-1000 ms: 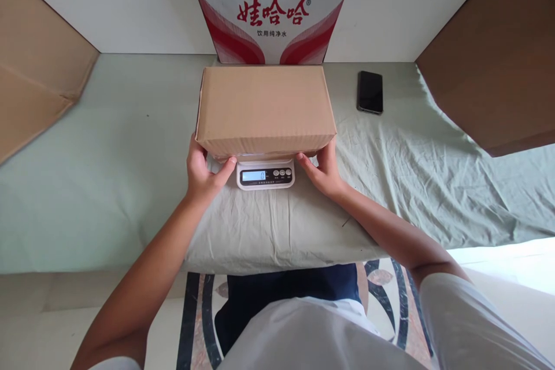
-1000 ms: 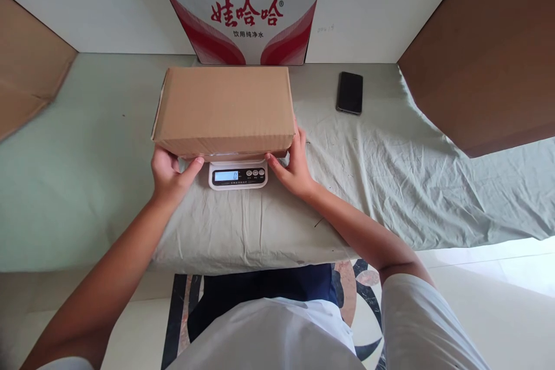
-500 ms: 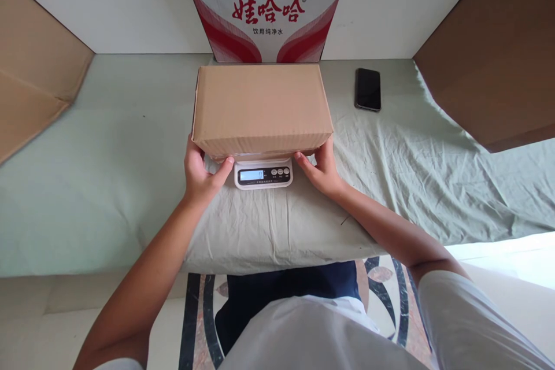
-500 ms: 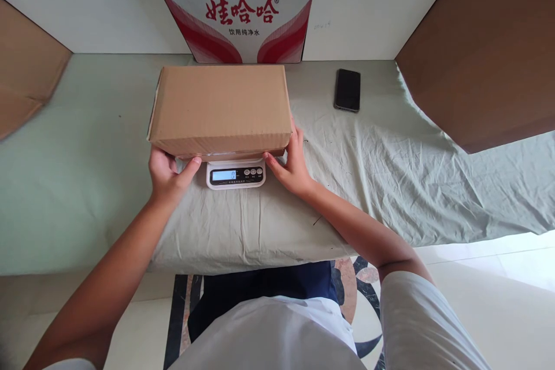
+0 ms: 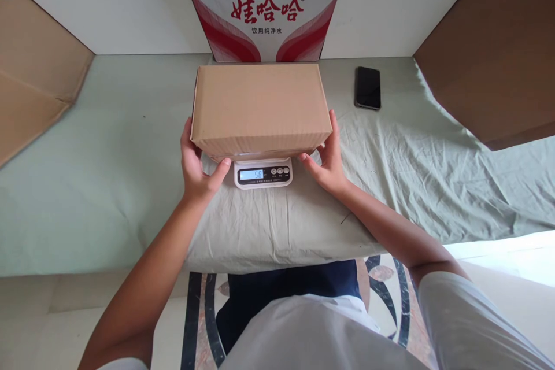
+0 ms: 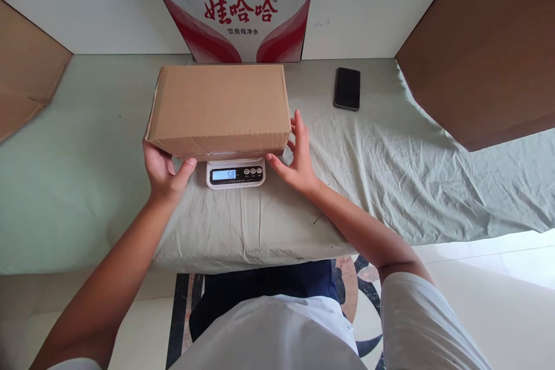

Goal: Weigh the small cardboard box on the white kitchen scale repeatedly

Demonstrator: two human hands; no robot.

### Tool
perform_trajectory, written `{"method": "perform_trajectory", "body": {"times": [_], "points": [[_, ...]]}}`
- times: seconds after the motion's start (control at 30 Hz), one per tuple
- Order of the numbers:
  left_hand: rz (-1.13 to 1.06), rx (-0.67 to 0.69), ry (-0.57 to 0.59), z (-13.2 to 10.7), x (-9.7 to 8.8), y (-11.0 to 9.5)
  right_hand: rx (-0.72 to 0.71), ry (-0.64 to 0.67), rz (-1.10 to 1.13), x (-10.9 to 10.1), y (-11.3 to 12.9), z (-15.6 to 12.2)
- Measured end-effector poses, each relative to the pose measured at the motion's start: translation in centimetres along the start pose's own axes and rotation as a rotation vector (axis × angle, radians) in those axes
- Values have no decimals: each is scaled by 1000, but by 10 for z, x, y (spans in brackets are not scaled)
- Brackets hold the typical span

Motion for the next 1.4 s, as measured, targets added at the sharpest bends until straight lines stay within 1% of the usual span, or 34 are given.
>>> {"method": "perform_trajectory", "body": {"times": [0.07,0.2,0.33,0.43,0.5,0.63,0.7,0.8,0.9,1.07,1.17,1.27,1.33,1.4], "points": [[10,-9,-6,0,0,1,3,1,8,0,1,0],[-6,47,-41,1,-4,2,-4,-18,26,-4,5,2],[37,42,-91,6,-8,4,4,-87,49,-11,4,4],[73,44,-117,8,-11,8,31,-156,68,-13,-4,4],[82,25,-132,8,-12,15,70,-190,94,-13,-13,4],[-21,-73,-127,5,-14,32,174,-243,176,-15,-30,7],[-65,-104,-112,4,-14,37,220,-248,189,-17,-36,9],[-18,-87,-95,4,-15,37,265,-241,198,-19,-41,11],[61,-62,-94,5,-14,34,271,-228,188,-20,-44,11],[57,-74,-92,6,-14,35,273,-236,190,-19,-43,10],[-16,-113,-94,6,-16,39,282,-260,230,-18,-41,10],[-100,-198,-132,5,-18,43,278,-245,228,-18,-42,10],[-86,-233,-140,5,-19,45,274,-230,213,-18,-44,10],[-47,-220,-120,5,-18,46,271,-225,211,-19,-46,11]]}}
Point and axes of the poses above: each hand's wrist, its own z-axis towards the middle knuckle, its own x-axis out of the palm, y = z × x, the point moved 4 cm from there along z, towards the middle knuckle, and after that the axes turned 11 degrees about -y, right-handed, at the moved point
